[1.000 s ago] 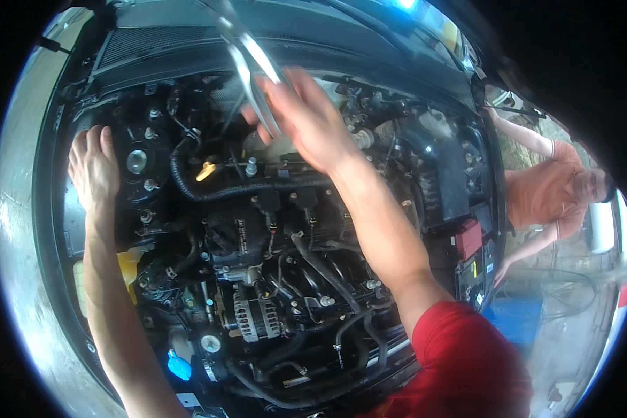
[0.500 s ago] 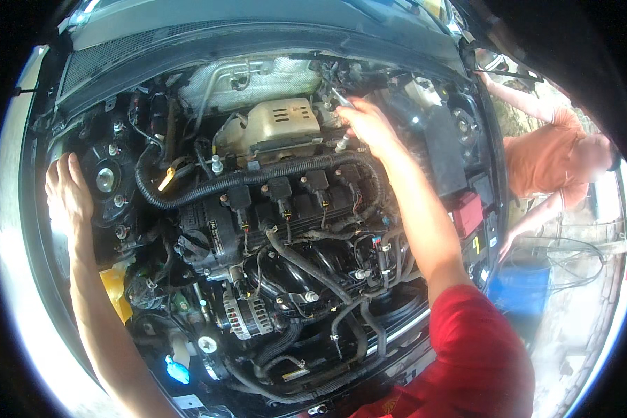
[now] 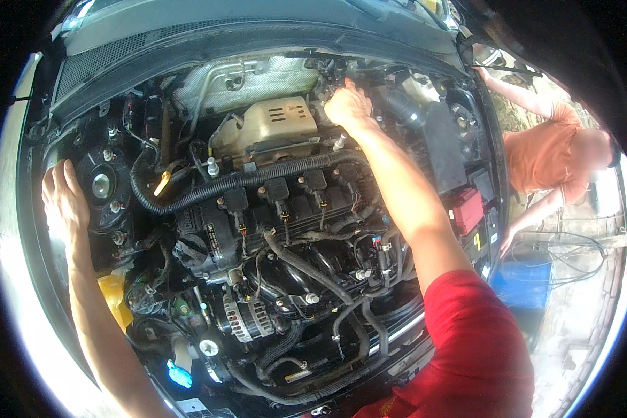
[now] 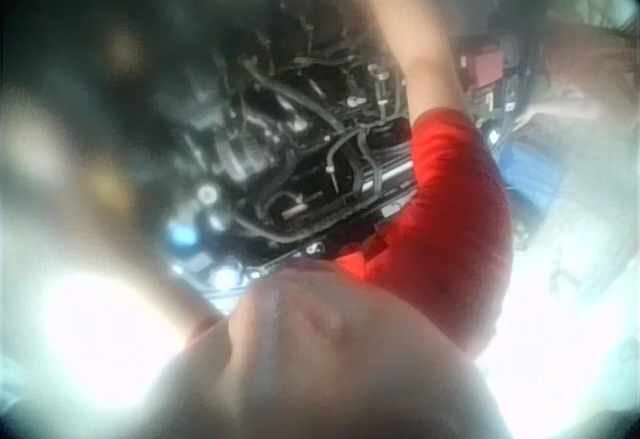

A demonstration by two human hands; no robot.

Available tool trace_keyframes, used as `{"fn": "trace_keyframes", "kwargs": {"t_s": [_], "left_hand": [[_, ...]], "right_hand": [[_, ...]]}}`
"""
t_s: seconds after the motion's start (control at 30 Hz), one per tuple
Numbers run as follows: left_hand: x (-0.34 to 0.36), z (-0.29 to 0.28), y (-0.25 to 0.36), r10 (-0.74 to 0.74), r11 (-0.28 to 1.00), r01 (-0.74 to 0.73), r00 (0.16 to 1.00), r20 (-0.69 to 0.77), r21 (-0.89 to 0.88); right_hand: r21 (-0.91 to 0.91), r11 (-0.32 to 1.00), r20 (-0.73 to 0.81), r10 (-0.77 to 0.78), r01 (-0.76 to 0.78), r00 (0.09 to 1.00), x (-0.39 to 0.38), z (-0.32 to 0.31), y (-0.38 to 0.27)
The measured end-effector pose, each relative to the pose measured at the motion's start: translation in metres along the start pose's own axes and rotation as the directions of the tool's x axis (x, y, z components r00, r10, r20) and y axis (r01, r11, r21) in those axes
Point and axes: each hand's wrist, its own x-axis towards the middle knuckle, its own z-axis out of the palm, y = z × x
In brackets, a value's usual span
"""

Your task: The person works under the hood of a car, using a red hose to connect to engine components and then manipulating parts with both hands. Later, the person walks to a disassembled car seat on the floor and uses a screwdriver to adjust a small electrical connector.

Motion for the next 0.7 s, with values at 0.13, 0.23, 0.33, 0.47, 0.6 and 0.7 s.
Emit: {"fn": "trace_keyframes", "kwargs": {"t_s": [0.13,0.23,0.33,0.47,0.6,0.7], "left_hand": [[0.000,0.001,0.000,0.004,1.000,-0.004,1.000,-0.021,0.008],[0.000,0.001,0.001,0.004,1.000,-0.003,1.000,-0.015,0.007],[0.000,0.000,0.000,0.008,1.000,-0.008,1.000,-0.001,0.003],[0.000,0.000,0.000,0.030,0.999,-0.029,0.999,-0.030,0.013],[0.000,0.000,0.000,0.029,1.000,-0.029,0.999,-0.027,0.010],[0.000,-0.001,0.001,0.014,1.000,-0.013,1.000,-0.017,0.029]], "right_hand": [[0.036,0.997,0.119,0.058,-0.062,0.991,0.010,0.002,-0.003],[0.068,0.995,0.212,0.052,-0.068,0.976,0.019,0.001,-0.001],[0.044,0.997,0.181,0.048,-0.057,0.982,0.024,0.003,-0.002],[-0.039,0.997,0.130,0.065,-0.060,0.989,0.025,0.010,-0.003],[0.329,0.932,0.138,0.110,-0.150,0.984,0.032,0.009,0.012],[0.605,0.765,0.191,0.133,-0.223,0.973,0.045,0.009,0.025]]}}
